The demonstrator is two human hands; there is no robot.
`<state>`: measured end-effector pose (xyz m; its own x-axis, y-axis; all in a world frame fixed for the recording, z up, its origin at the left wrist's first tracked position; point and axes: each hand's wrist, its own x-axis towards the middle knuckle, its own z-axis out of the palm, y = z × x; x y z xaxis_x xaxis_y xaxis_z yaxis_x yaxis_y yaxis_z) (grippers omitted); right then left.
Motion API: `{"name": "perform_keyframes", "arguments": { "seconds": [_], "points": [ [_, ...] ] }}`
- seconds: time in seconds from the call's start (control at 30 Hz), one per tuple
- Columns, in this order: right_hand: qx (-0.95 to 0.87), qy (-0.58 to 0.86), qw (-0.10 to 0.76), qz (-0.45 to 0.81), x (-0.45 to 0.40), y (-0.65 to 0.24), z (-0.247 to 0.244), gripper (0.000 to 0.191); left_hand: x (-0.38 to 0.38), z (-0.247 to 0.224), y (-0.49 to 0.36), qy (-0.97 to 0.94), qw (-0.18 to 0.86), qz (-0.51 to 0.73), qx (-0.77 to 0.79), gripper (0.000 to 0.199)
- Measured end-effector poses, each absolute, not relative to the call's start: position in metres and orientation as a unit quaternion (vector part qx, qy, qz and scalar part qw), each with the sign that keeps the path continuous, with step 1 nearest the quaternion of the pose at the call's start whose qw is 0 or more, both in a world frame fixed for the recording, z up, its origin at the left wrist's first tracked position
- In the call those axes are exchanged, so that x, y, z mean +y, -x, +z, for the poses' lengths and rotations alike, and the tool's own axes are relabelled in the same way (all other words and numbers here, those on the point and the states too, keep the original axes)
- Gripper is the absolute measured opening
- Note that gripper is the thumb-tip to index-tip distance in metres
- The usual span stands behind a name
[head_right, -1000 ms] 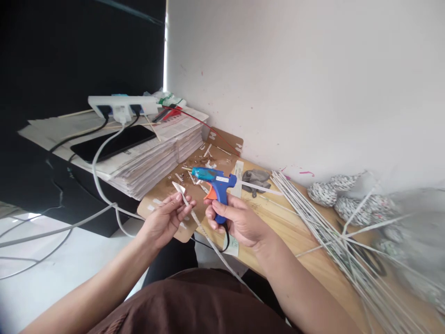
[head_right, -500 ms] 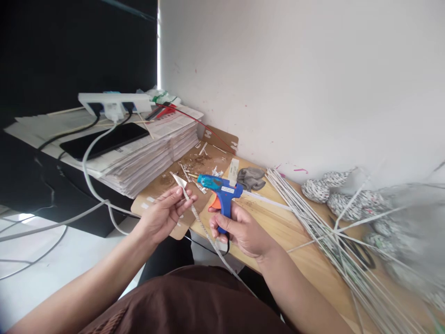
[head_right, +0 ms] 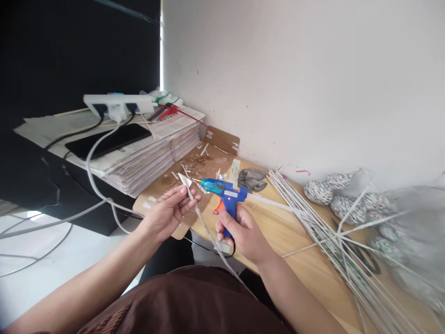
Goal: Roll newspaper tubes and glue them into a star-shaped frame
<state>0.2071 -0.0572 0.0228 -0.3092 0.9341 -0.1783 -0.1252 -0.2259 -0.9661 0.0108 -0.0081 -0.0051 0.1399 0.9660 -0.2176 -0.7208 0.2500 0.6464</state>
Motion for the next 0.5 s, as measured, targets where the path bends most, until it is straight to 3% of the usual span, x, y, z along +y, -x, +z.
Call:
{"name": "perform_keyframes", "arguments": {
  "seconds": [0.23,0.5],
  "points": [
    [-0.589,0.471,0.395,0.524,-0.07,-0.205,0.029,0.023,-0.01,0.0,-0.015,-0.197,0.733,0.576,0.302,0.007],
    [-0.621,0.498,0.383,0.468,-0.073,-0.204,0.03,0.026,-0.014,0.001,-0.014,-0.213,0.74,0.574,0.28,0.007]
  ]
}}
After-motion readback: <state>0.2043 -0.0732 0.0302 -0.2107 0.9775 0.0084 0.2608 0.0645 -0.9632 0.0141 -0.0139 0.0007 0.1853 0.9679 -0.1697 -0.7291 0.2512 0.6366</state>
